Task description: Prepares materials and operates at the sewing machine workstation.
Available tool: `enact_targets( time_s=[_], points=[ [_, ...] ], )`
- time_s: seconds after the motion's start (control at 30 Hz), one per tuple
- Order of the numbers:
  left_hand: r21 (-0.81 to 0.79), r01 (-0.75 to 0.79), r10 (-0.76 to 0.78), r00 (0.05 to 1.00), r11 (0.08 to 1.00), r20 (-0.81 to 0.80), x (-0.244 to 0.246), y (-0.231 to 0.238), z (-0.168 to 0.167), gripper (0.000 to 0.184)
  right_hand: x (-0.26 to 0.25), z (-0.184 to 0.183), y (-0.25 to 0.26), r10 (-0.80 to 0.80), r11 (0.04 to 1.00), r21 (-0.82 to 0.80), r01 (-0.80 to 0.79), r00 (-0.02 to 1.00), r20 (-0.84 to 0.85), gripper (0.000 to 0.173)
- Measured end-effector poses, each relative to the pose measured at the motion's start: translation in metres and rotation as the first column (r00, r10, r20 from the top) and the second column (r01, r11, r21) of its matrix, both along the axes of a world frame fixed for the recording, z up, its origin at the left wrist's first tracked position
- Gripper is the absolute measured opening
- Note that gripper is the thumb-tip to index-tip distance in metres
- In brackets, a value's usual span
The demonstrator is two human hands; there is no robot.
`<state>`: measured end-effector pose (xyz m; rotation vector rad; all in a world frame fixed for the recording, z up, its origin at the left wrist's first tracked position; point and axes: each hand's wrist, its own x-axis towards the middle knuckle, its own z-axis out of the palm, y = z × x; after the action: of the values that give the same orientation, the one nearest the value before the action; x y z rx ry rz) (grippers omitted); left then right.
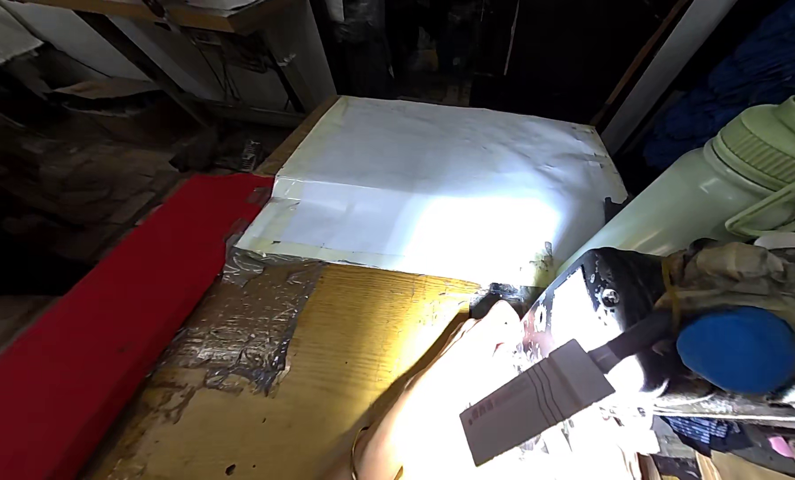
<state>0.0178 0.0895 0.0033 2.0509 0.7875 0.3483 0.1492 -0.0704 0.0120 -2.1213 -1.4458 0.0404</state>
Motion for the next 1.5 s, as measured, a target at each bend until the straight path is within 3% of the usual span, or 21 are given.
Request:
enact_targets(
  time_s=[0.17, 0.23, 0.27, 0.33, 0.37, 0.4, 0.43, 0.47, 0.57, 0.63, 0.7, 0.73, 0.9, 1.03, 1.1, 1.17, 1.23, 1.3, 1.37, 1.43, 1.5],
  points=[
    [-0.042, -0.080, 0.083, 0.993, 0.996, 0.084, 0.000, -0.001, 0.010, 0.023, -0.004, 0.001, 0.006, -0.003, 0.997, -0.072, 0.002, 1.000, -0.006, 0.024],
    [-0.261, -0.132, 0.185, 0.964, 0.956, 0.192, -0.010, -0.008, 0.013, 0.028, -0.001, -0.003, 0.004, 0.026, 0.998, -0.059, -0.026, 1.000, 0.012, 0.023],
    [-0.485, -0.128, 0.259, 0.942, 0.865, 0.214, -0.019, -0.011, 0.011, 0.037, 0.000, -0.004, 0.003, 0.041, 0.998, -0.058, -0.040, 0.999, 0.002, 0.023],
    [-0.694, -0.173, 0.395, 0.902, 0.699, 0.173, -0.023, -0.014, 0.011, 0.042, 0.003, -0.009, 0.002, 0.061, 0.998, -0.030, -0.060, 0.998, 0.008, 0.023],
    [-0.689, -0.156, 0.364, 0.916, 0.708, 0.167, -0.023, -0.013, -0.001, 0.044, 0.003, -0.010, 0.003, 0.063, 0.998, -0.027, -0.062, 0.998, 0.007, 0.024],
    [-0.586, -0.120, 0.276, 0.943, 0.801, 0.184, -0.022, -0.012, -0.017, 0.043, 0.003, -0.009, 0.003, 0.060, 0.998, -0.033, -0.060, 0.998, 0.003, 0.025],
    [-0.378, -0.054, 0.147, 0.964, 0.924, 0.222, -0.021, -0.010, -0.047, 0.045, 0.002, -0.007, 0.003, 0.053, 0.998, -0.039, -0.052, 0.999, 0.004, 0.025],
    [-0.206, -0.012, 0.072, 0.956, 0.978, 0.285, -0.016, -0.007, -0.072, 0.042, 0.001, -0.004, 0.004, 0.043, 0.998, -0.049, -0.043, 0.999, 0.000, 0.024],
    [-0.083, 0.080, -0.044, 0.931, 0.993, 0.362, -0.013, -0.001, -0.084, 0.042, 0.000, -0.006, 0.005, 0.023, 0.999, -0.043, -0.022, 1.000, 0.021, 0.023],
    [-0.163, -0.011, 0.061, 0.951, 0.987, 0.303, -0.006, -0.001, -0.038, 0.036, 0.000, -0.003, 0.005, 0.022, 0.998, -0.055, -0.022, 1.000, -0.005, 0.023],
    [-0.383, -0.188, 0.225, 0.973, 0.905, 0.054, 0.010, 0.003, 0.032, 0.024, 0.000, 0.001, 0.005, 0.036, 0.997, -0.066, -0.038, 0.999, -0.034, 0.023],
    [-0.398, -0.216, 0.224, 0.974, 0.892, -0.026, 0.012, 0.005, 0.045, 0.024, 0.001, 0.000, 0.006, 0.040, 0.998, -0.054, -0.041, 0.999, -0.026, 0.023],
    [-0.492, -0.140, 0.228, 0.966, 0.859, 0.124, -0.031, -0.014, -0.003, 0.045, 0.001, -0.003, 0.005, 0.034, 0.999, -0.035, -0.035, 0.999, -0.031, 0.024],
    [-0.703, -0.222, 0.498, 0.840, 0.676, 0.214, -0.039, -0.037, 0.051, 0.035, 0.001, -0.001, 0.004, 0.038, 0.998, -0.051, -0.038, 0.999, -0.013, 0.027],
    [-0.660, -0.129, 0.468, 0.803, 0.740, 0.369, -0.046, -0.041, 0.038, 0.033, -0.001, 0.003, 0.004, 0.024, 0.998, -0.063, -0.027, 0.998, -0.052, 0.028],
    [-0.441, -0.027, 0.289, 0.791, 0.897, 0.539, -0.053, -0.040, 0.015, 0.037, -0.002, 0.003, 0.004, 0.004, 0.998, -0.055, -0.008, 0.997, -0.075, 0.025],
    [-0.386, -0.061, 0.259, 0.835, 0.921, 0.485, -0.052, -0.038, 0.013, 0.038, -0.002, 0.002, 0.004, 0.001, 0.999, -0.050, -0.005, 0.996, -0.084, 0.023],
    [-0.426, -0.149, 0.256, 0.944, 0.892, 0.207, -0.041, -0.027, 0.013, 0.035, -0.001, -0.001, 0.004, -0.006, 0.999, -0.048, 0.003, 0.997, -0.075, 0.024],
    [-0.379, -0.137, 0.131, 0.990, 0.915, -0.041, -0.026, -0.007, 0.000, 0.039, -0.003, 0.003, 0.005, -0.015, 0.998, -0.059, 0.009, 0.995, -0.097, 0.026],
    [-0.403, -0.115, 0.153, 0.986, 0.908, 0.064, -0.027, -0.008, -0.020, 0.043, -0.002, 0.002, 0.005, -0.013, 0.999, -0.050, 0.008, 0.995, -0.101, 0.025],
    [-0.315, -0.119, 0.148, 0.987, 0.942, 0.068, -0.022, -0.010, -0.008, 0.042, -0.001, 0.001, 0.004, -0.015, 0.998, -0.062, 0.010, 0.995, -0.095, 0.025]
  ],
)
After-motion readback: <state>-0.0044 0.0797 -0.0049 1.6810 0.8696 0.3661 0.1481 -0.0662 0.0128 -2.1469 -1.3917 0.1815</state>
